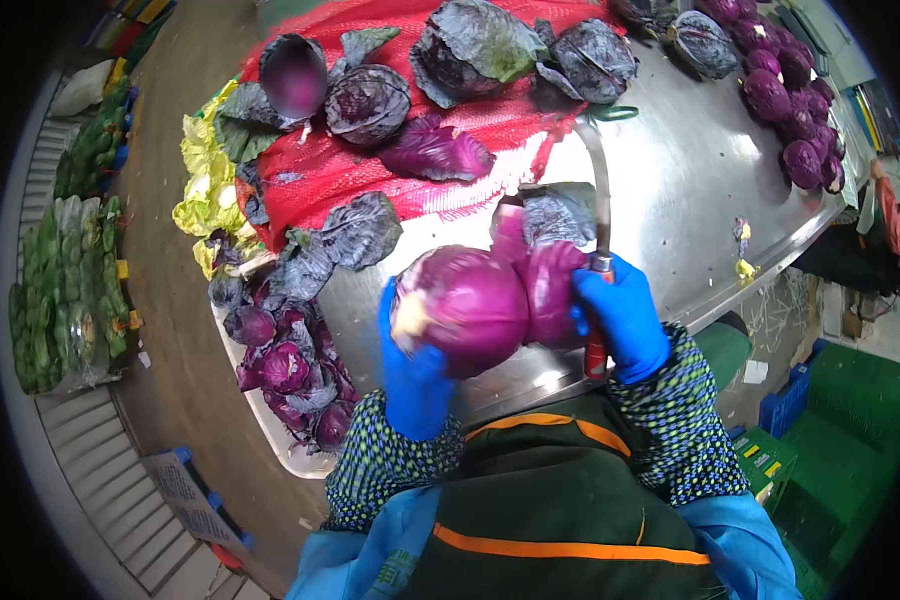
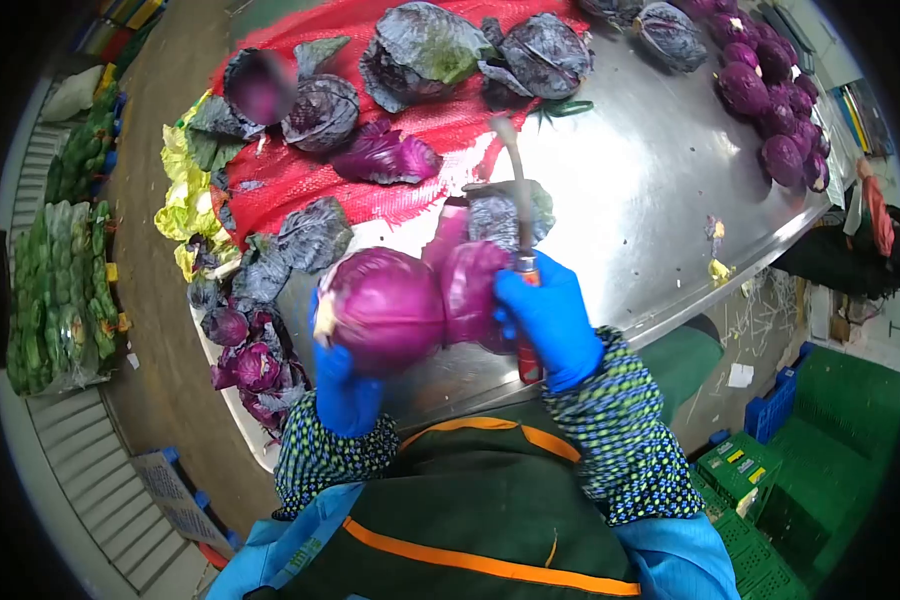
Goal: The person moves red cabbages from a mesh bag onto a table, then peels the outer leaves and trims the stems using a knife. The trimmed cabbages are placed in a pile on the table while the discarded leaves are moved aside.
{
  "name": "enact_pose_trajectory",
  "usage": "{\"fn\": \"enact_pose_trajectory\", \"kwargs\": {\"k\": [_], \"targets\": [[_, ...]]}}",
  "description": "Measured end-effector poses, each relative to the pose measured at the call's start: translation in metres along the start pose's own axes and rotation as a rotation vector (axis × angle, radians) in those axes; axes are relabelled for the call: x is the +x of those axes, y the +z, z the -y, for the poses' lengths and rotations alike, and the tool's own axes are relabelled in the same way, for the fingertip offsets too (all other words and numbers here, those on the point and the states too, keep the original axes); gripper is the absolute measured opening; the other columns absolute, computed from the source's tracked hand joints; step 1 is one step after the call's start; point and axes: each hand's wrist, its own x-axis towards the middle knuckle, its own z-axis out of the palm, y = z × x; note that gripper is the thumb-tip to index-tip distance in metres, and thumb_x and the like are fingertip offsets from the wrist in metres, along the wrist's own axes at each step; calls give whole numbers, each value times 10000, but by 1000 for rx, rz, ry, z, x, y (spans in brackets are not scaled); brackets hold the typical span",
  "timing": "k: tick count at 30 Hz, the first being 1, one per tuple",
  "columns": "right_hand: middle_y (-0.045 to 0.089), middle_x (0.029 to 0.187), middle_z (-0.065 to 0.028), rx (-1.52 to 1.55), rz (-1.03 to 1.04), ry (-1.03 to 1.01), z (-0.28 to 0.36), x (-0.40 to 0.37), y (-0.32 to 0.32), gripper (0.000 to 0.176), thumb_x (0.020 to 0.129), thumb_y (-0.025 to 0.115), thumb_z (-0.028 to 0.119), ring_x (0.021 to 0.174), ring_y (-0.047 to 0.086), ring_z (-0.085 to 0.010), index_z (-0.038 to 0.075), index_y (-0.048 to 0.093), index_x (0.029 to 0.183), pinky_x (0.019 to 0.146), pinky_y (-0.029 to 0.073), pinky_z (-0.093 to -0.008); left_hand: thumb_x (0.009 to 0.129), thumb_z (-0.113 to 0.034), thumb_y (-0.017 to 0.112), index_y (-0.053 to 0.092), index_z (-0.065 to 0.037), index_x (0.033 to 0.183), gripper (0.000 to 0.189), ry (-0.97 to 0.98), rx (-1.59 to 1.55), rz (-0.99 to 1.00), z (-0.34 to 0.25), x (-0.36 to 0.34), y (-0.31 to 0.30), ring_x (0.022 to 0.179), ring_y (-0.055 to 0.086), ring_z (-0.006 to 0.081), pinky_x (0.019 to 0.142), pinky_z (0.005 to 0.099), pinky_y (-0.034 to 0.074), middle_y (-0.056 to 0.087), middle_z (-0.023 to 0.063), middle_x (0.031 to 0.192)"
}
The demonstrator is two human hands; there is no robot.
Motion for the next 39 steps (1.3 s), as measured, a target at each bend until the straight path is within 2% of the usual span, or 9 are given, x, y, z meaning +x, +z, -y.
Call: {"fn": "enact_pose_trajectory", "kwargs": {"k": [4,8,10,13,14,18,24,30,39], "targets": [[577,721,-33,285,-13,49,-25,27,-37,135,827,547,153,604,548,-103,32,569,884,526,455,-229,782,-581,566,285,-172,1388,784,-138,-295,543,22,2,-34,1232,404,320,1042,522,312,338,117,1402],[589,877,-61,50,-376,-294,-3,16,-29,332,864,589,263,726,581,-132,23,545,1089,489,457,-237,823,-573,504,310,-154,1374,719,-375,-363,146,50,8,-58,1217,421,297,1046,506,313,367,113,1384],[538,1073,-72,15,71,72,7,-6,-20,519,867,595,336,725,570,-114,69,423,1278,451,448,-229,865,-468,520,267,-110,1389,683,-501,-1085,152,42,36,-36,1208,437,291,1037,483,340,392,137,1359],[545,1089,-71,157,230,-2,-6,-18,8,553,813,676,255,719,546,-90,68,428,1271,477,446,-209,920,-439,423,227,-77,1399,631,-231,271,246,-11,47,-4,1219,434,336,982,475,419,358,190,1368],[542,1102,-73,103,149,-121,-16,-18,11,577,789,708,215,718,539,-82,66,424,1269,491,446,-205,821,-298,658,235,-21,1388,760,-676,-134,173,-10,54,-6,1213,422,295,1043,408,343,401,163,1316],[604,886,-21,-110,-16,-221,-59,-19,8,375,772,728,128,661,525,-59,58,556,1098,529,428,-206,597,-185,852,215,-14,1397,1036,153,1038,306,37,3,-35,1284,337,276,1059,391,300,290,186,1397],[225,1428,-210,-999,-576,-832,-16,41,-55,556,841,632,119,1019,511,-208,58,378,1332,848,443,-301,663,-229,801,318,-31,1347,860,369,1189,487,51,14,-29,1265,376,339,1037,416,323,359,234,1357],[533,886,-83,-683,-40,-613,-50,-25,-31,463,885,506,23,787,549,-177,100,439,1336,751,454,-275,588,-291,841,320,-46,1339,946,204,1231,416,61,4,-11,1257,302,363,1041,427,316,277,208,1311],[555,858,-89,-992,-38,-634,-90,-41,-37,461,833,562,72,660,596,-237,224,530,1268,571,498,-322,595,-295,838,337,-65,1327,917,138,1128,222,73,22,-6,1125,382,324,978,409,369,331,183,1208]]}}
